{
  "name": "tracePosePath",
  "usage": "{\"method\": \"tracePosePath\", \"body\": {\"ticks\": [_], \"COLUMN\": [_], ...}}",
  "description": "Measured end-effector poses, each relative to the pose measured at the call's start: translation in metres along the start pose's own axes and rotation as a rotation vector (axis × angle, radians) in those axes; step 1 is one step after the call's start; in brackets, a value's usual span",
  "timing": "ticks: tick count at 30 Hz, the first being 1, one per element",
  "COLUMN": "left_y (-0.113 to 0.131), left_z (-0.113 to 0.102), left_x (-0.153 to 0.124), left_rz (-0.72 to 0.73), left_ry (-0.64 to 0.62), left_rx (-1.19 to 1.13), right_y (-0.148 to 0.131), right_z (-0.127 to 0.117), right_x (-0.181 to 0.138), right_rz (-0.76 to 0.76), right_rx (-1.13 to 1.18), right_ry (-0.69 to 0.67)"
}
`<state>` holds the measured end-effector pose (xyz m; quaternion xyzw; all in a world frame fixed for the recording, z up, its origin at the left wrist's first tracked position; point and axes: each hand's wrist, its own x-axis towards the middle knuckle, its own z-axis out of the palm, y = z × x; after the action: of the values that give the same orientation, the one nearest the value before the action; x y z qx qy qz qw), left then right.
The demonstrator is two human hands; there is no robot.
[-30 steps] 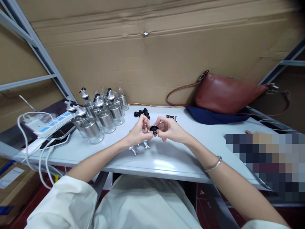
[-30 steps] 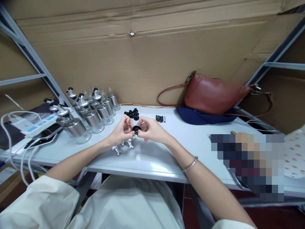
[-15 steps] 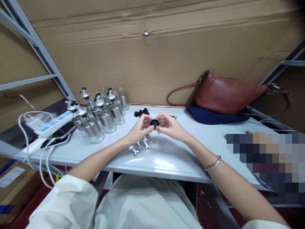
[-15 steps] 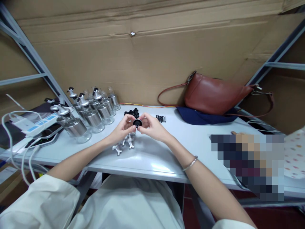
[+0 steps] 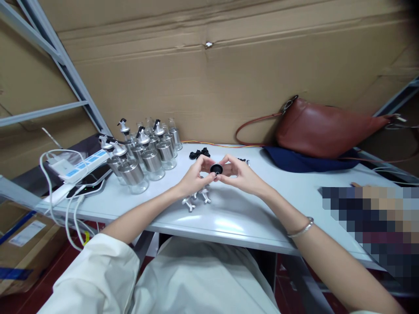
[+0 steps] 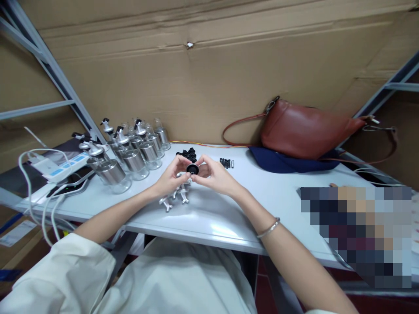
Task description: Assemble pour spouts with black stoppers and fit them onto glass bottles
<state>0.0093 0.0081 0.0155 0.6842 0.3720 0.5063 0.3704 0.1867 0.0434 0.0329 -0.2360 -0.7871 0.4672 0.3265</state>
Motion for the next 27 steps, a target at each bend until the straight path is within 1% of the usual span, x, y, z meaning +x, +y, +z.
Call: {"method": "tracePosePath", "body": {"ticks": [3, 6, 10, 15, 17, 20, 23, 27], "left_y": [0.003, 0.004, 0.002, -0.001, -0.002, -0.003, -0.002, -0.002], "left_z": [-0.002, -0.003, -0.003, -0.005, -0.007, -0.007, -0.007, -0.006], "left_x": [0.001, 0.001, 0.002, 0.006, 0.008, 0.007, 0.006, 0.005], "left_rz": [0.015, 0.034, 0.055, 0.129, 0.141, 0.140, 0.142, 0.052], "left_ry": [0.046, 0.030, 0.000, 0.066, 0.086, 0.087, 0.073, 0.030], "left_rx": [-0.040, -0.066, -0.074, -0.090, -0.076, -0.031, 0.009, -0.019], "right_y": [0.002, 0.002, 0.000, 0.001, 0.003, 0.007, 0.010, 0.011], "right_z": [-0.002, -0.004, -0.004, -0.007, -0.009, -0.010, -0.010, -0.011], "right_x": [0.001, 0.002, 0.002, 0.002, 0.002, 0.002, 0.002, 0.002], "right_rz": [0.016, 0.002, -0.036, -0.037, -0.048, -0.113, -0.168, -0.208], "right_rx": [-0.098, -0.190, -0.269, -0.361, -0.406, -0.474, -0.492, -0.491], "right_ry": [0.086, 0.134, 0.128, 0.085, 0.097, 0.166, 0.174, 0.176]}}
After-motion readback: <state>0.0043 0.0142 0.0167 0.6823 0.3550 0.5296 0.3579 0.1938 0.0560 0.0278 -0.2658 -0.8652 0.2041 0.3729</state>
